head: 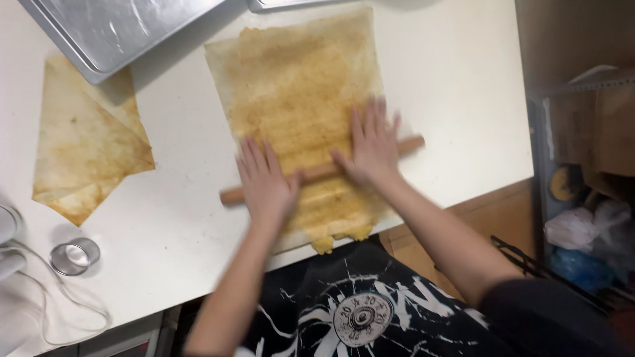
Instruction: The person places a sheet of dough between parchment paper and uses a rolling pin to flatten it. They trim the edges with a knife, then place another sheet of parchment on top and continue rolling.
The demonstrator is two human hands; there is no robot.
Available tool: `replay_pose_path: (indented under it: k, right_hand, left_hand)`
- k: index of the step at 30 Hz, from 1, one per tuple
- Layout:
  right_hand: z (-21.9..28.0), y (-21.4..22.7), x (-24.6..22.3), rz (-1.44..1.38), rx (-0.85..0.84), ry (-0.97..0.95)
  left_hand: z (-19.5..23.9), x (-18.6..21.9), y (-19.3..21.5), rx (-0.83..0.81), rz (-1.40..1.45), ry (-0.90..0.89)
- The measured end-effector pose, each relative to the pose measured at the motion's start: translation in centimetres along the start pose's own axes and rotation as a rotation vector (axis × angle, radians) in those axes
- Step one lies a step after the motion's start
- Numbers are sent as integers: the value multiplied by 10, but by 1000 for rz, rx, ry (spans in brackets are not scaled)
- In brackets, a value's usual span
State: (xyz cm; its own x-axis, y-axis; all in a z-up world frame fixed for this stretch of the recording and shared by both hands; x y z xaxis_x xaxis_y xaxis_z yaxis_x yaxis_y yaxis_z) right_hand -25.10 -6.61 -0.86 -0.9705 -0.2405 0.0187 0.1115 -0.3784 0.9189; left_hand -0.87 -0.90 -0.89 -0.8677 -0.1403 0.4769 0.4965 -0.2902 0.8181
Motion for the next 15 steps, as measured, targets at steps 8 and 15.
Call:
replay_pose_path:
  k: [8,15]
  right_hand:
    - [57,-19,0,14,73,78]
    - [122,-29,-3,-25,14,119]
  left_hand:
    - [52,7,-13,-59,6,-70]
    - [122,12,-25,-117,115,-138]
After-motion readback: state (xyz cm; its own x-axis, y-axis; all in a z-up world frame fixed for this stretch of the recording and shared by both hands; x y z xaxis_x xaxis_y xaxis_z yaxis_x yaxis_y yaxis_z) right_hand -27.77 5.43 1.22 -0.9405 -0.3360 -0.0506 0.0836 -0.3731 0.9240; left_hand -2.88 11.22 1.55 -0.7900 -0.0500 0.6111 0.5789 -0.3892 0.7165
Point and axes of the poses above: each hand's wrist, its own z-axis away from the middle knuckle, its own y-axis out of the back of the hand, x = y × z, the point moved 1 cm from there along -z, towards the middle knuckle, and after that the axes turned 11 degrees about z, right-handed, at the moved point
